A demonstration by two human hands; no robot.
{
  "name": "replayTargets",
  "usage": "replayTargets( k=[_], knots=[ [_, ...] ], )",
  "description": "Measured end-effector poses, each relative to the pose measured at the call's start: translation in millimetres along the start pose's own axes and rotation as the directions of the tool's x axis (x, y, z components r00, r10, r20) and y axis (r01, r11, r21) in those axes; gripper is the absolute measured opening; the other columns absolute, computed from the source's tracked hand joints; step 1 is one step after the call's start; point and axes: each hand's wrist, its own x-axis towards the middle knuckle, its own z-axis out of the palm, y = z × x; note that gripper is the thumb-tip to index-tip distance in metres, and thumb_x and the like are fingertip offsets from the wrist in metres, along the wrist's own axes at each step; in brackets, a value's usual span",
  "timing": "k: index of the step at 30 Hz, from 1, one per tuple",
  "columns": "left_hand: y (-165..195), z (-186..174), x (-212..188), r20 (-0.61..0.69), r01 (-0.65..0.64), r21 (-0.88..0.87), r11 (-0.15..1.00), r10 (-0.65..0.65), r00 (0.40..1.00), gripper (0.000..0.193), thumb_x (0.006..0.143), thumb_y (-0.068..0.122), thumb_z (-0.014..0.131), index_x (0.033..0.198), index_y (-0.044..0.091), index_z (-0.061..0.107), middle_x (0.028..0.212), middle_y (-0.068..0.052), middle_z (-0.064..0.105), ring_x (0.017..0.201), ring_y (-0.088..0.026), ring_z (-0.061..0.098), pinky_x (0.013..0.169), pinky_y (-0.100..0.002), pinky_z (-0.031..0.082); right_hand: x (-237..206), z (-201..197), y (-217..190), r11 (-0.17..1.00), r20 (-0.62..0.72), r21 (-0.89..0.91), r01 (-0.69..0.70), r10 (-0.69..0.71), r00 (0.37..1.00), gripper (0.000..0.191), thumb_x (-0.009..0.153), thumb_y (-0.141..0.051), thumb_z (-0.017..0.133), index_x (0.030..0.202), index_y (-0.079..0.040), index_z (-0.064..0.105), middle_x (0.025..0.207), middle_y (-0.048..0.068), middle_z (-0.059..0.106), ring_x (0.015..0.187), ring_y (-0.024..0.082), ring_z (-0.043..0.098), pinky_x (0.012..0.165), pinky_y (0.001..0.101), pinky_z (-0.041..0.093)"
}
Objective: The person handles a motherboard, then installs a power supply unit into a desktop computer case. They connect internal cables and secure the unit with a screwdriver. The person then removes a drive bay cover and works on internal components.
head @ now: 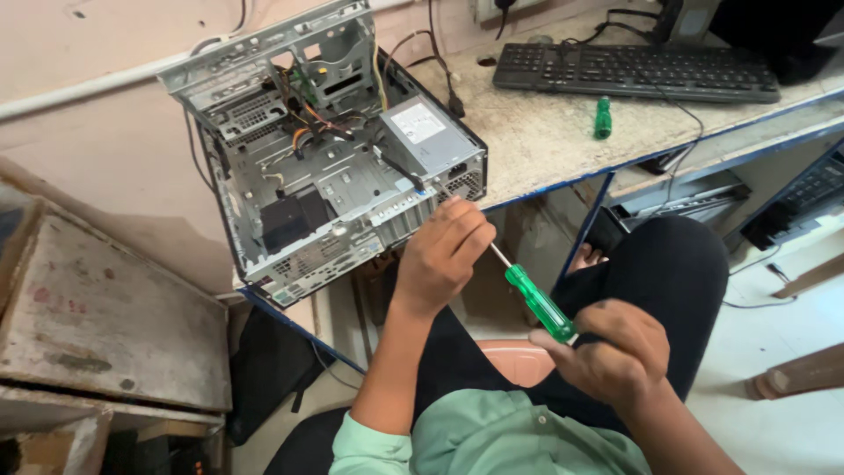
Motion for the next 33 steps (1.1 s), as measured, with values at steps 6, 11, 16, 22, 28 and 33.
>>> replayTargets(
  k=[6,11,16,22,28,33],
  knots=[
    [1,0,-2,-0.035,0.061,-0.033,0.998,-0.062,0.997,0.029,0.083,-0.009,0.061,0.109,0.004,0.061,0.110,-0.010,0.060,0.115,-0.031,0.065,0.114,-0.047,0.052,-8,4,2,0.992,0.008,0.117,0.043,-0.044,0.999,0.042,0.086,0.007,0.077,0.120,-0.006,0.056,0.092,0.015,0.061,0.075,0.028,0.070,0.067,0.0370,0.061],
    [-4,-5,-5,0.021,0.055,-0.131,0.990,-0.053,0.998,0.029,0.083,-0.007,0.063,0.109,0.004,0.062,0.109,-0.009,0.061,0.114,-0.030,0.065,0.114,-0.048,0.052,3,-2,-3,0.986,0.119,0.163,0.027,-0.046,0.992,0.041,0.083,0.013,0.074,0.118,-0.001,0.057,0.083,0.008,0.062,0.064,0.022,0.065,0.059,0.0350,0.055],
    [2,-7,-2,0.010,0.086,-0.124,0.988,-0.086,0.996,0.026,0.090,-0.006,0.061,0.113,0.003,0.062,0.115,-0.011,0.063,0.119,-0.032,0.065,0.118,-0.049,0.051,14,-1,-8,0.994,0.103,0.107,0.010,-0.021,0.994,0.037,0.086,0.004,0.081,0.110,-0.002,0.054,0.079,0.008,0.059,0.062,0.022,0.061,0.057,0.0344,0.050],
    [1,-19,-8,-0.052,0.001,0.140,0.990,0.007,0.999,0.019,0.097,0.004,0.068,0.116,0.006,0.067,0.124,-0.009,0.066,0.123,-0.033,0.064,0.111,-0.050,0.050,15,-5,-9,0.993,0.109,0.104,-0.062,0.050,0.993,0.035,0.084,-0.001,0.082,0.101,-0.001,0.051,0.075,0.011,0.061,0.060,0.023,0.062,0.054,0.0336,0.049],
    [-32,-109,-57,-0.593,0.360,-0.092,0.929,-0.341,0.729,0.017,0.103,0.016,0.067,0.099,0.000,0.066,0.104,-0.019,0.074,0.099,-0.029,0.072,0.099,-0.042,0.056,5,-5,-2,0.982,0.025,0.096,-0.165,0.164,0.986,0.031,0.086,-0.002,0.082,0.097,-0.001,0.052,0.071,0.011,0.060,0.060,0.023,0.063,0.056,0.0329,0.050],
    [-84,-170,-85,-0.481,0.248,-0.389,0.887,-0.426,0.766,0.039,0.098,0.033,0.064,0.108,-0.005,0.064,0.105,-0.017,0.074,0.105,-0.031,0.073,0.110,-0.041,0.049,-8,-1,2,0.983,0.011,0.054,-0.176,0.176,0.984,0.033,0.086,-0.005,0.083,0.094,-0.003,0.051,0.071,0.011,0.061,0.060,0.023,0.064,0.055,0.0327,0.051]
  ],
)
